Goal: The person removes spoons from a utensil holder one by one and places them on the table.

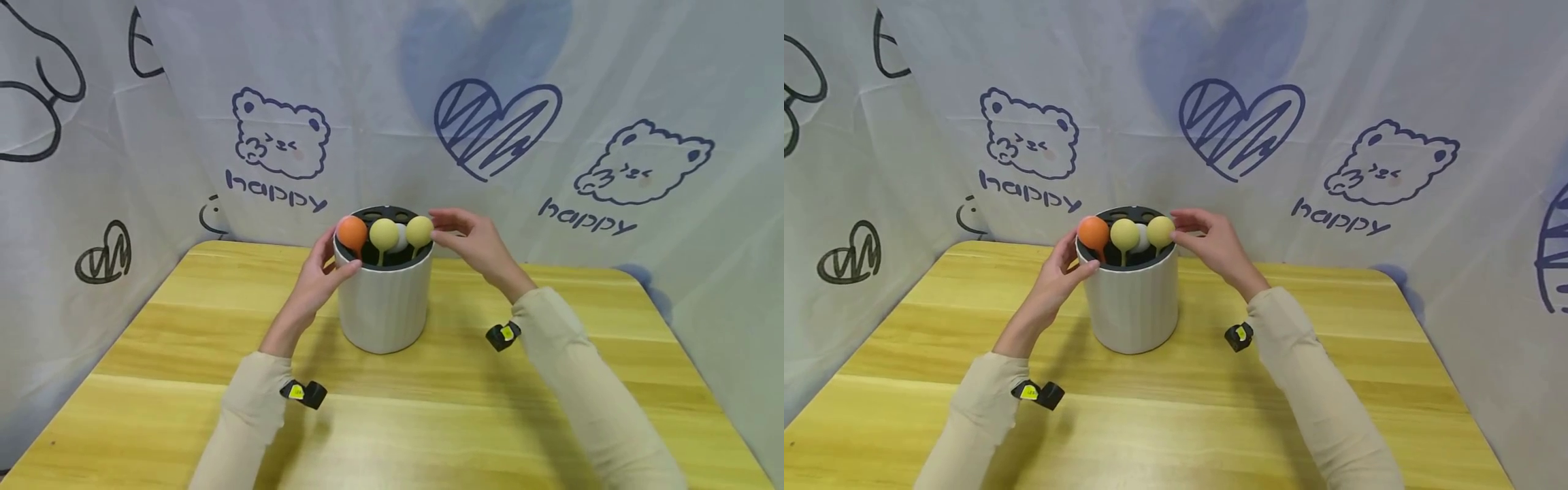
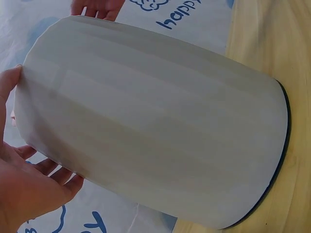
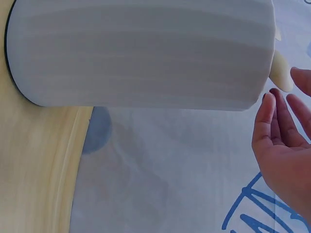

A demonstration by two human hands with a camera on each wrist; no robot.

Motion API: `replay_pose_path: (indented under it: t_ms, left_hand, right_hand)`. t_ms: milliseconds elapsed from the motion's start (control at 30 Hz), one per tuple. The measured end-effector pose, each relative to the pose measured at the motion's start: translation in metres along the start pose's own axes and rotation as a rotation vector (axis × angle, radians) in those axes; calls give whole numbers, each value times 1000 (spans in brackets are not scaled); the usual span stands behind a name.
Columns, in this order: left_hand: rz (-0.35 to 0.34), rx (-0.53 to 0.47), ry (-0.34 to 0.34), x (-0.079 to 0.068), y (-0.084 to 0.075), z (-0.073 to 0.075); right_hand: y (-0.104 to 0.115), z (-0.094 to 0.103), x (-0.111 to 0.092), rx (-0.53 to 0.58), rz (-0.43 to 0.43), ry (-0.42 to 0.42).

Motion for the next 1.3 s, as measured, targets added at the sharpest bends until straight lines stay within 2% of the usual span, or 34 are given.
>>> replay_pose_path:
  t_ms: [333,800,1033,1200,1300]
  left_hand:
    - [-11,1,-1,2,-1,-1]
    - [-9,2,-9,3,1,-1]
    - [-25,-1,-7,8,0,-3]
    - [2,-1,14,7,4,-3]
    - [-4,-5,14,6,4,-2]
  right_hand:
    - [7,-5,7,-30,-17,31]
    - [8,-13,9,-16,-51,64]
    - [7,-16,11,-20,-56,40]
    - [3,-19,11,-26,-55,31]
    - [2,-20,12,-31,-49,32]
Point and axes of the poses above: each hand's wrist, its own x-axis towards the middle knuckle, its own z-axis out of the back of the hand, y = z × x, the point moved 5 cm from there along x, towards the middle knuckle, and after that the axes turned 15 degrees about x, right-handed, at the moved point
